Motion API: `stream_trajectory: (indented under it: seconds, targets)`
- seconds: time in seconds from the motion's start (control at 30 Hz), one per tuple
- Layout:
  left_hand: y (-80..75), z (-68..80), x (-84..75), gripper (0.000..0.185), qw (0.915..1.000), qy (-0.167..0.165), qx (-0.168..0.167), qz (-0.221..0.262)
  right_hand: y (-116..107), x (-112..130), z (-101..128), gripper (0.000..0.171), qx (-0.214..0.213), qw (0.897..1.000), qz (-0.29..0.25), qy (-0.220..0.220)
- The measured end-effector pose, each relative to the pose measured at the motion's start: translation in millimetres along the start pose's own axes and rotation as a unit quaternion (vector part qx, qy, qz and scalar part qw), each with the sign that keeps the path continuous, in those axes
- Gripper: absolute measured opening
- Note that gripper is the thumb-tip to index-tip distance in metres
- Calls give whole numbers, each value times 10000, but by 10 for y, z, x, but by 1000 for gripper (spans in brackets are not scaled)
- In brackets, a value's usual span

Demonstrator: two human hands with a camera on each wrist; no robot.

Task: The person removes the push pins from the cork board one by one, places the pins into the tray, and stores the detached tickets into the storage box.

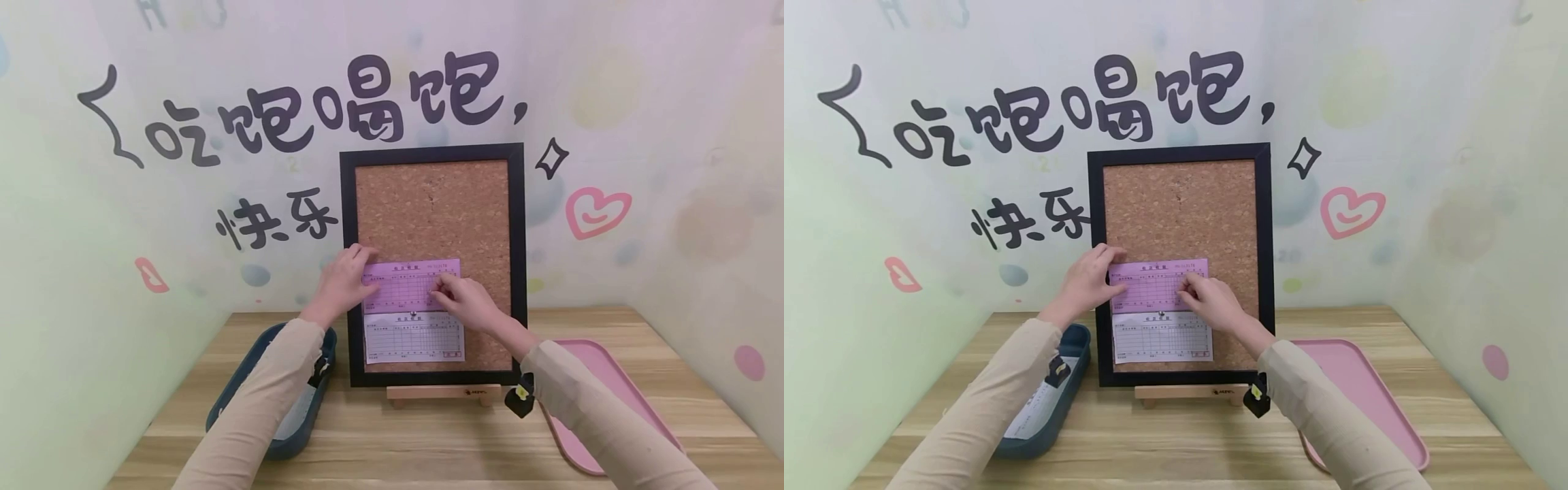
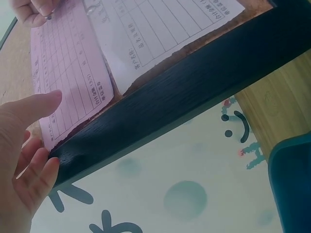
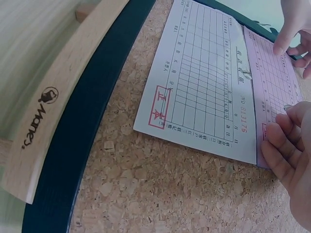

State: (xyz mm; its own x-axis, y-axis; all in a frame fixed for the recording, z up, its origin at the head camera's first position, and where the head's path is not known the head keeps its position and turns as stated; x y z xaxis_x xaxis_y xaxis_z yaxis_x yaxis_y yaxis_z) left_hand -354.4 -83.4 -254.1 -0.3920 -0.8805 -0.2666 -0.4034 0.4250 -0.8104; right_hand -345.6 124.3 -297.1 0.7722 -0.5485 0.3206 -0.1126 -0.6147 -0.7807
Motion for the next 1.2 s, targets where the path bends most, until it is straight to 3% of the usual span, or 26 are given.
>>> stream_trajectory:
  seconds: [0.23,0.67,1.2]
  targets:
    - [57,-11,0,54,9999,54,93,1,1,11,-1,6,-17,10000,36,-35]
    - [67,53,17,51,9991,82,-396,-105,4,22,1,6,16,10000,-11,0]
    - [80,28,15,33,9998,65,-146,-112,7,19,-12,6,-5,9999,100,-35]
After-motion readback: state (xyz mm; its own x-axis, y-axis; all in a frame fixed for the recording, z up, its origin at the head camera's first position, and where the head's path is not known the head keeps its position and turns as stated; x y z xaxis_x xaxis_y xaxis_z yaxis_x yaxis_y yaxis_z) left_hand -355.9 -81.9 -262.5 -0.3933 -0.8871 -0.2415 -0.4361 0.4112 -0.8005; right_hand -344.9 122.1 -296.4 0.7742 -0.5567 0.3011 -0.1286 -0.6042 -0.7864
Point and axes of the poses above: each hand's wrist, its own z-axis away from the middle knuckle, its own y-axis out of the palm, x = y × z, the point moved 4 cm from there along -z, towards the middle knuckle, and after that the axes turned 14 degrees about -y, right-handed, at the moved point
